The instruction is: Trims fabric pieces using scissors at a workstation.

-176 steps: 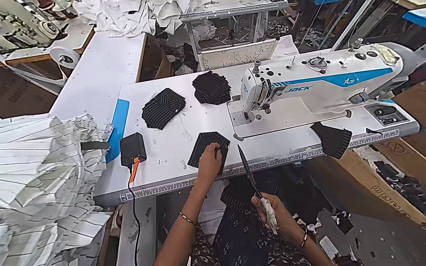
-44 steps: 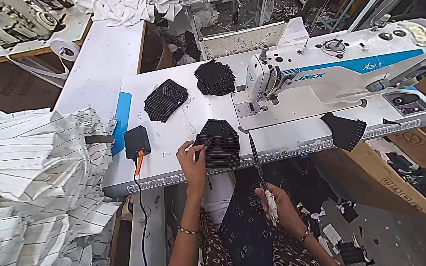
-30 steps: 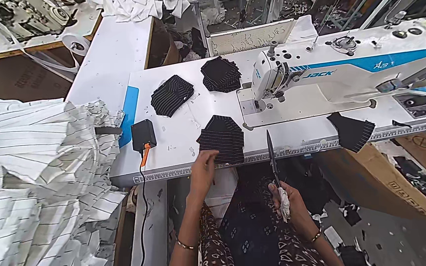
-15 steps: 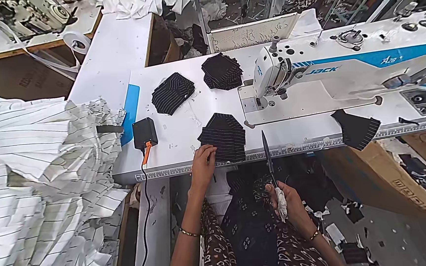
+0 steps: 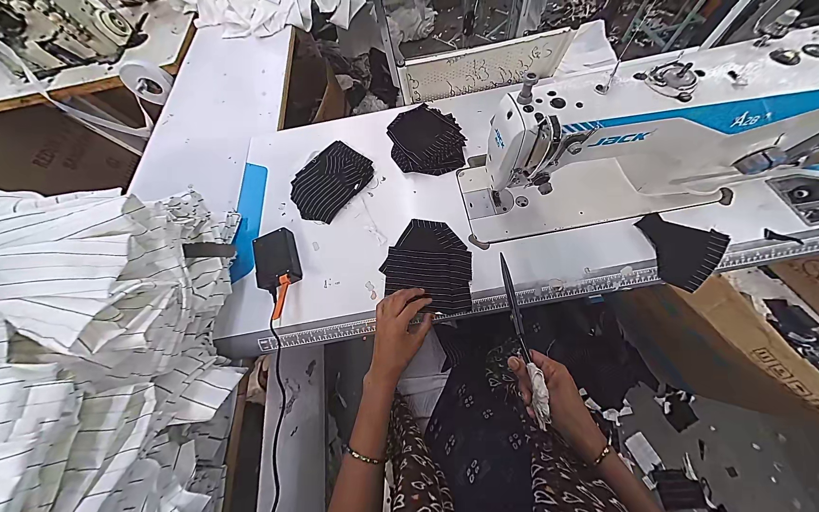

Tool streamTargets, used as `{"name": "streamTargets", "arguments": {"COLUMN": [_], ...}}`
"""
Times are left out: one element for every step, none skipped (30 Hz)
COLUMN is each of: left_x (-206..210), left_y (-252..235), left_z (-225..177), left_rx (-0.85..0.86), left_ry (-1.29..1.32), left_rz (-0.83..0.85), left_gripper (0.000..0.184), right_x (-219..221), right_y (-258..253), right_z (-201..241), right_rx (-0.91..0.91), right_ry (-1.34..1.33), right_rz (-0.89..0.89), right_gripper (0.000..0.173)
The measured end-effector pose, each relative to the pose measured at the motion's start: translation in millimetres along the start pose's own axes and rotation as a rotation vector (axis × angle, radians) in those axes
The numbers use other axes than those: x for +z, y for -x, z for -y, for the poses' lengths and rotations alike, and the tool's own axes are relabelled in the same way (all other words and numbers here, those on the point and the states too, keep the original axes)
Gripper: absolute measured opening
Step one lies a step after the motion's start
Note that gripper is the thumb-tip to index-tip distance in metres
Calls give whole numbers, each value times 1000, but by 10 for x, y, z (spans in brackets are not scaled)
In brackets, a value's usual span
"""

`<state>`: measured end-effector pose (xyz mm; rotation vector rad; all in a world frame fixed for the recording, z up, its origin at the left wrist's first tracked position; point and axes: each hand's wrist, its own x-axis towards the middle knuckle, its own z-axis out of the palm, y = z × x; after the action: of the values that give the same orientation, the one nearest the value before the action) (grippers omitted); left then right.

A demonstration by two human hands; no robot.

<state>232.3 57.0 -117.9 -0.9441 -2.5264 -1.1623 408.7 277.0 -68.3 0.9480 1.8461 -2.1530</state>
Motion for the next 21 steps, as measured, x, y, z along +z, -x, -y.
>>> {"name": "streamTargets", "arguments": {"left_x": [-3, -10, -19, -40, -75, -118, -162, -196, -219, -233, -236, -237, -233, -221, -202, -182, -159, -137, -118, -105, -95], "left_y": [-6, -19, -40, -68, -100, -135, -167, -195, -218, -235, -244, -249, -253, -252, -240, -225, -211, -199, -189, -184, -183], "left_z": [-8, -25, -56, -100, -159, -237, -329, -424, -517, -605, -686, -768, -851, -922, -976, -1021, -1057, -1089, -1118, -1141, -1157], "left_rx": [1, -2, -7, -16, -31, -55, -87, -118, -150, -188, -234, -288, -353, -412, -456, -484, -506, -530, -556, -582, -605], "left_ry": [9, 28, 63, 113, 178, 261, 350, 440, 526, 607, 681, 746, 801, 844, 886, 928, 973, 1010, 1035, 1047, 1048], "left_rz": [-22, -57, -101, -140, -169, -191, -204, -210, -210, -205, -199, -191, -184, -172, -152, -129, -112, -100, -94, -91, -90], "left_gripper": [19, 17, 17, 16, 14, 14, 13, 13, 12, 12, 13, 14, 16, 17, 18, 18, 19, 19, 19, 19, 18], "right_x": [7, 18, 33, 48, 70, 98, 126, 155, 184, 219, 260, 303, 344, 382, 418, 451, 476, 491, 498, 501, 497], "right_y": [-6, -8, -10, -12, -16, -18, -21, -26, -35, -45, -52, -61, -75, -92, -110, -129, -152, -175, -193, -204, -211], "right_z": [4, 10, 15, 19, 34, 70, 116, 180, 253, 338, 425, 501, 559, 603, 635, 659, 671, 670, 664, 655, 643], "right_rx": [0, -6, -23, -57, -102, -157, -221, -279, -339, -399, -454, -512, -579, -646, -706, -754, -790, -814, -826, -829, -829], "right_ry": [-2, -2, -4, -3, 7, 6, 8, -1, -10, -23, -47, -68, -85, -87, -85, -76, -61, -41, -13, 20, 56], "right_rz": [2, 0, -9, -23, -40, -57, -67, -73, -72, -66, -59, -50, -42, -37, -36, -36, -38, -41, -46, -53, -58], "right_gripper": [20, 20, 20, 20, 20, 19, 19, 19, 20, 20, 19, 17, 17, 17, 16, 15, 15, 15, 14, 14, 14]}}
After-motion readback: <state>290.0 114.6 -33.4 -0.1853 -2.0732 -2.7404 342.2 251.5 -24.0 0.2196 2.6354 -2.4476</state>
